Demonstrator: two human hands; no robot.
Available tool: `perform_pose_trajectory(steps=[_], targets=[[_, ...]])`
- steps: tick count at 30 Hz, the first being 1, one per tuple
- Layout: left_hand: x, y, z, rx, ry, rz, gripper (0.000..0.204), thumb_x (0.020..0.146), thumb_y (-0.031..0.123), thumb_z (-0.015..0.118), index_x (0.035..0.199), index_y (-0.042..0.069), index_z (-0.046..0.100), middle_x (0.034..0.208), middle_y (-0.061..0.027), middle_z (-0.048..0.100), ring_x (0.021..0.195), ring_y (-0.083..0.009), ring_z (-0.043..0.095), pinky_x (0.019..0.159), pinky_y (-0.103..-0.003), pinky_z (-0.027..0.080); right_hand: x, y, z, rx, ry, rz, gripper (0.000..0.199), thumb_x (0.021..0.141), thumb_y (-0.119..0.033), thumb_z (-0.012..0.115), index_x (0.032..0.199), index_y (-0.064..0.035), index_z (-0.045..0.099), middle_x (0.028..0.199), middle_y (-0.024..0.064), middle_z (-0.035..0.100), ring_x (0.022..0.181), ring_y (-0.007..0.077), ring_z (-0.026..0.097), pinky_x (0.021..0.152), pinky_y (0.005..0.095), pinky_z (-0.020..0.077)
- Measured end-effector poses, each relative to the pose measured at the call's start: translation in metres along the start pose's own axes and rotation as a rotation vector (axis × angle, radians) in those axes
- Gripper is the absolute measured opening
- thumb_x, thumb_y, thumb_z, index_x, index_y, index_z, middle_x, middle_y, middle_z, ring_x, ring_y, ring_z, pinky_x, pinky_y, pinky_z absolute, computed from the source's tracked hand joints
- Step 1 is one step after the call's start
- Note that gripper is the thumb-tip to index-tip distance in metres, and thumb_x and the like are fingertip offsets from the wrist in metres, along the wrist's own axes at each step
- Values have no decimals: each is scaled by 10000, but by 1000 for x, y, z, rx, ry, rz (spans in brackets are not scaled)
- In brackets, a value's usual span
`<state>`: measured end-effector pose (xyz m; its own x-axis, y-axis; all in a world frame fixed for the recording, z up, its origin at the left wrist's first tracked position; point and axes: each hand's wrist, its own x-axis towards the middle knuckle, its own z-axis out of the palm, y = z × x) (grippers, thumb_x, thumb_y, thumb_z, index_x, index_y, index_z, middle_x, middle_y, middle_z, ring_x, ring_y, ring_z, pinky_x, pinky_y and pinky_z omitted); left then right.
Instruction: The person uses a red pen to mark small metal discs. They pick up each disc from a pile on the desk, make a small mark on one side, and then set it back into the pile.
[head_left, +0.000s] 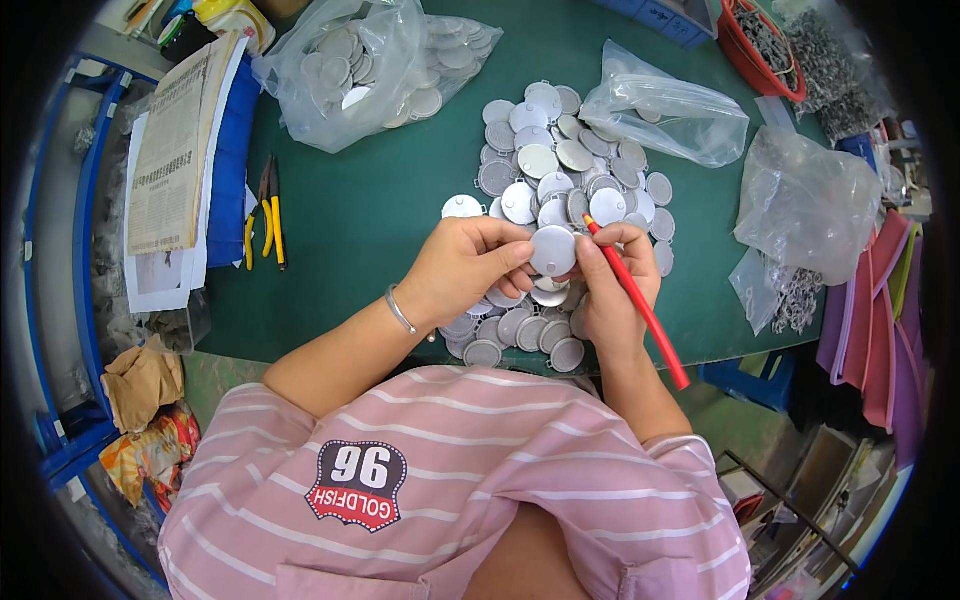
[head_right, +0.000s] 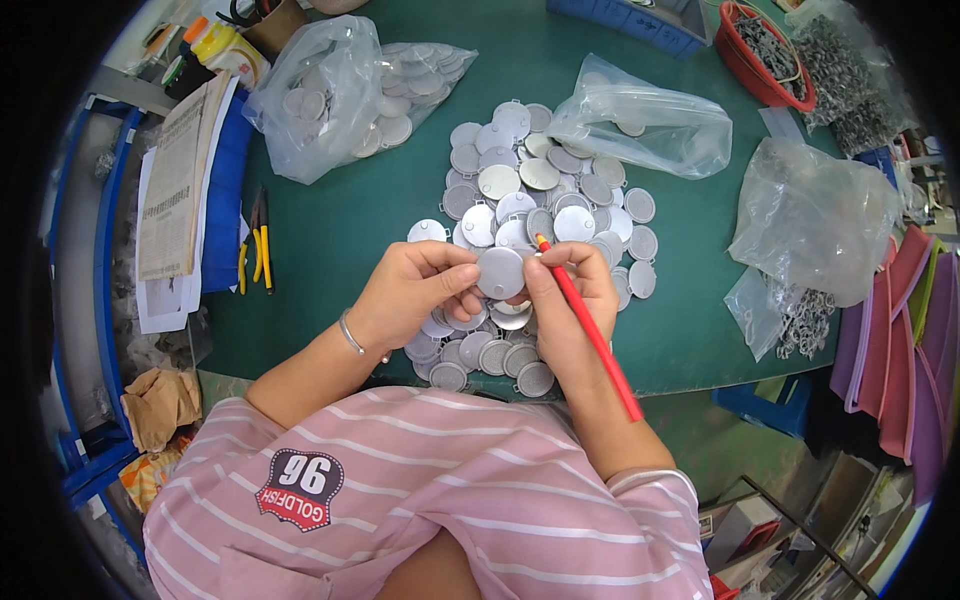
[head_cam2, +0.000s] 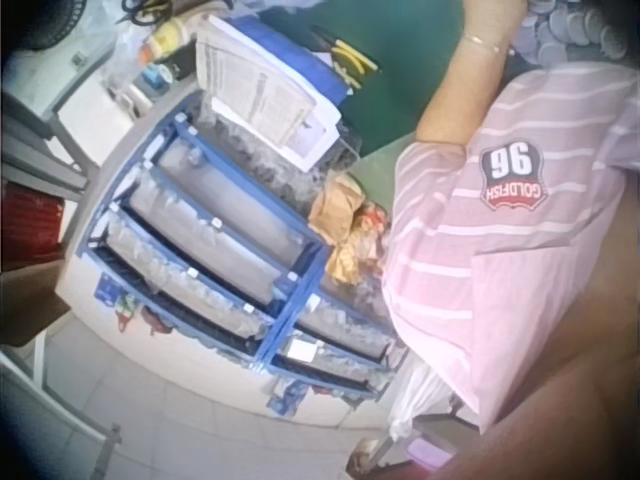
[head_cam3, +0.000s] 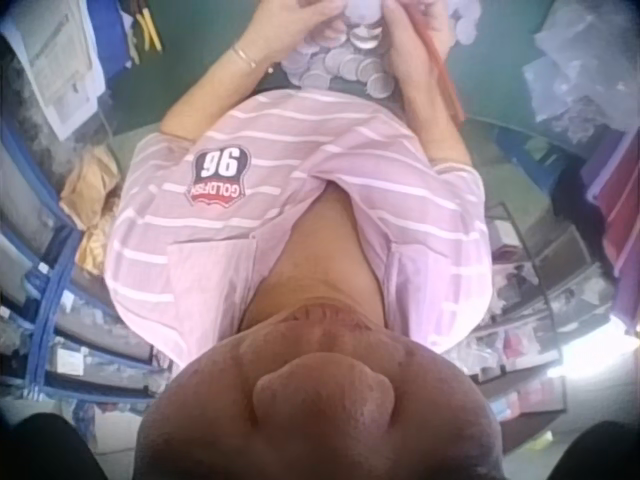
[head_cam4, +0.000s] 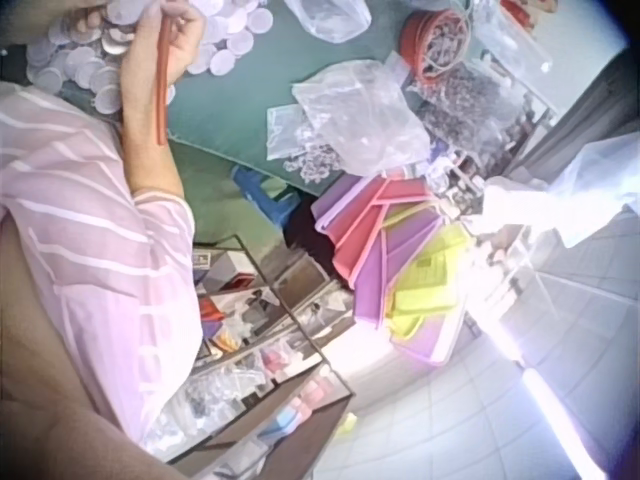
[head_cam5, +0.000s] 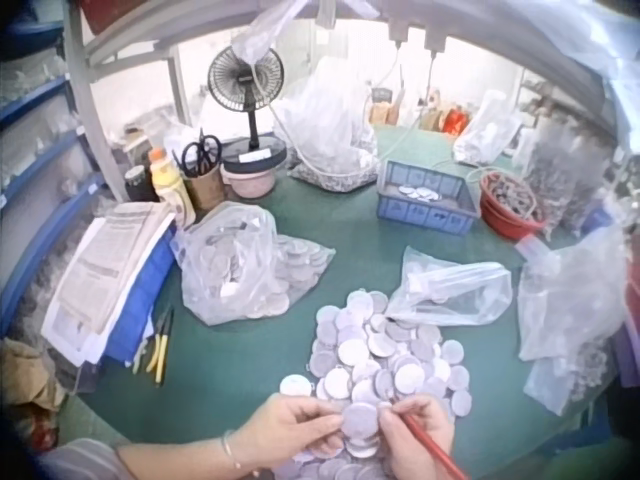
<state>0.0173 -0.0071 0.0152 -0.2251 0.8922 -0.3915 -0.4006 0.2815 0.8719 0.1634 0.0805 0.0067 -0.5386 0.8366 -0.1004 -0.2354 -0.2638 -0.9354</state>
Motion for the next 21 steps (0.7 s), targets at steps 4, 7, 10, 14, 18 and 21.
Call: perform_pose_trajectory(steps=[4, 7, 10, 14, 18, 21], targets=[[-3, -1, 0, -61, 33, 21, 195, 843, 118, 575, 926, -57, 595, 756, -96, 614, 621, -126, 605, 553, -221, 507, 3, 2, -3, 144, 13, 24, 86, 881, -51, 442, 947, -38, 388, 845, 182, 611, 667, 207, 623, 600, 290, 522], [-9, 8, -5, -70, 80, 128, 170, 833, 100, 584, 910, -51, 594, 736, -101, 614, 608, -142, 606, 537, -239, 502, 5, 0, -7, 111, 9, 30, 114, 879, -46, 447, 960, -39, 367, 831, 203, 609, 683, 212, 625, 618, 285, 515], [-1, 44, -33, 5, 297, 505, 130, 826, 73, 576, 870, -48, 599, 683, -91, 611, 577, -140, 590, 538, -248, 490, 2, -1, -8, 89, 20, 19, 107, 875, -43, 456, 950, -38, 379, 817, 197, 612, 674, 213, 625, 611, 283, 513], [17, 101, -102, 833, 847, 758, 197, 778, 114, 592, 941, 12, 636, 711, -93, 635, 594, -150, 590, 596, -245, 475, -2, -3, -6, 86, -15, 1, 102, 874, -53, 469, 942, -37, 395, 802, 184, 612, 654, 198, 617, 602, 280, 512], [18, 99, -97, 1222, 851, 961, 146, 753, 82, 605, 888, 36, 636, 835, -68, 614, 717, -161, 579, 645, -251, 456, -4, -1, -5, 42, -14, -7, 108, 871, -58, 480, 944, -33, 405, 790, 175, 609, 643, 187, 609, 597, 275, 510], [17, 58, -63, 1173, 243, 723, 140, 690, 90, 676, 797, 30, 610, 749, -92, 565, 694, -212, 569, 643, -289, 461, -3, 0, -4, 23, -18, -11, 105, 869, -56, 484, 940, -29, 411, 791, 171, 610, 646, 183, 608, 599, 271, 509]])
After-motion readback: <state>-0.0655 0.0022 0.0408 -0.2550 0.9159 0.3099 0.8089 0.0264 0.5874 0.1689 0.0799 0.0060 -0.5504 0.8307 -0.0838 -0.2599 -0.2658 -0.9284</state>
